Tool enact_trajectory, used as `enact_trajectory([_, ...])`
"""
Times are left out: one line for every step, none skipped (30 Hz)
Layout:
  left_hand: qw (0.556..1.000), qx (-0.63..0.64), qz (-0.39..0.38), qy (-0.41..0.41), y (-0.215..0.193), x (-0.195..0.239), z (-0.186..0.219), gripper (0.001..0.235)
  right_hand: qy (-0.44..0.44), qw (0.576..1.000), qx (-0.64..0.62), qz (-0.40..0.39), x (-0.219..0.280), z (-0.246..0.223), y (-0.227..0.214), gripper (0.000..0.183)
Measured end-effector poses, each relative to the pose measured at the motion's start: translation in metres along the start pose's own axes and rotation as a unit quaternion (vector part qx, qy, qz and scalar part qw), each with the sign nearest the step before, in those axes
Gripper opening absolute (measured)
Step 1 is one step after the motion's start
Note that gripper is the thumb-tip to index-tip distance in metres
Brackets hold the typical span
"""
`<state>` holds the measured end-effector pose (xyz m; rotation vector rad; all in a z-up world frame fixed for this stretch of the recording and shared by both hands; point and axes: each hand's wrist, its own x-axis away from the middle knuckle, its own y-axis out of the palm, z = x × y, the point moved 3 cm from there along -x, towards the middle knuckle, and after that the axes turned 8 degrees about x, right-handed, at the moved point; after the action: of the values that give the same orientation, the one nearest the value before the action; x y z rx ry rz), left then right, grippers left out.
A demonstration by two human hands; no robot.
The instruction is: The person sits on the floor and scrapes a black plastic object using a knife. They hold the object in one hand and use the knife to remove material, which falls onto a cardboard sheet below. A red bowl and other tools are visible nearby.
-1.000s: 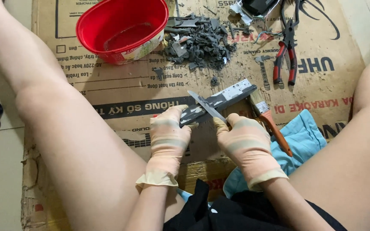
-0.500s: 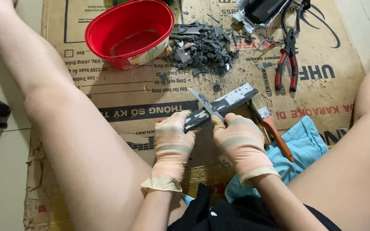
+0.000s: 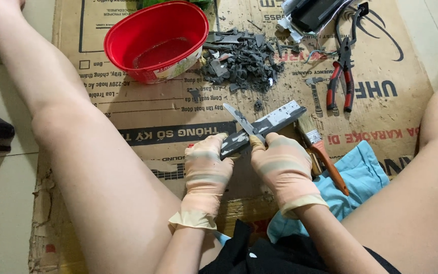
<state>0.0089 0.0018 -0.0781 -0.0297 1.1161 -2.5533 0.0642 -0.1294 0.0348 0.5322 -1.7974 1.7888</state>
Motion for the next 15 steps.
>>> enact_trajectory([1.0,-0.001,0.001,0.0,0.0,0.0,-0.001,0.053,-0.001,1.0,0.0,0.0,-0.001,0.0,0.0,0.06])
enact_trajectory([1.0,-0.004,-0.002,-0.002,0.002,0.0,-0.002,0.053,-0.004,1.0,0.004,-0.002,-0.002,0.0,0.0,0.06])
enact_trajectory([1.0,-0.008,-0.006,-0.003,0.003,0.0,-0.003,0.054,-0.008,1.0,0.009,-0.003,-0.003,0.0,0.0,0.059])
enact_trajectory([1.0,-0.008,-0.005,-0.003,0.003,0.001,-0.003,0.054,-0.008,1.0,0.009,-0.003,-0.005,0.001,0.001,0.059])
enact_trajectory([1.0,-0.01,-0.003,-0.002,0.004,0.001,-0.003,0.054,-0.01,1.0,0.012,0.001,-0.006,0.002,0.003,0.06])
enact_trajectory([1.0,-0.012,-0.001,-0.001,0.004,0.001,-0.003,0.054,-0.012,1.0,0.015,0.004,-0.008,0.003,0.004,0.06])
enact_trajectory([1.0,-0.012,-0.001,-0.001,0.004,0.001,-0.003,0.054,-0.012,1.0,0.015,0.005,-0.007,0.002,0.004,0.06])
enact_trajectory([1.0,-0.009,0.0,0.0,0.004,0.001,-0.003,0.054,-0.013,1.0,0.016,0.007,-0.007,0.002,0.003,0.06])
enact_trajectory([1.0,-0.006,0.0,0.001,0.004,0.001,-0.003,0.054,-0.015,1.0,0.018,0.01,-0.007,0.002,0.003,0.06])
enact_trajectory([1.0,-0.005,-0.001,0.002,0.004,0.002,-0.003,0.054,-0.014,1.0,0.018,0.01,-0.003,0.003,0.0,0.06])
enact_trajectory([1.0,-0.007,-0.002,0.001,0.004,0.002,-0.003,0.054,-0.022,0.999,0.025,0.014,0.001,0.003,-0.002,0.06])
enact_trajectory([1.0,-0.009,-0.001,-0.001,0.004,0.002,-0.003,0.054,-0.032,0.999,0.033,0.018,0.005,0.002,-0.005,0.06])
enact_trajectory([1.0,-0.008,0.0,-0.001,0.004,0.001,-0.002,0.054,-0.031,0.999,0.033,0.019,0.002,0.002,-0.008,0.06])
enact_trajectory([1.0,-0.009,0.0,0.003,0.004,0.001,-0.002,0.053,-0.043,0.997,0.062,0.016,-0.001,0.002,-0.01,0.056])
enact_trajectory([1.0,-0.009,0.001,0.007,0.004,0.002,-0.002,0.052,-0.054,0.994,0.09,0.013,-0.004,0.001,-0.011,0.053])
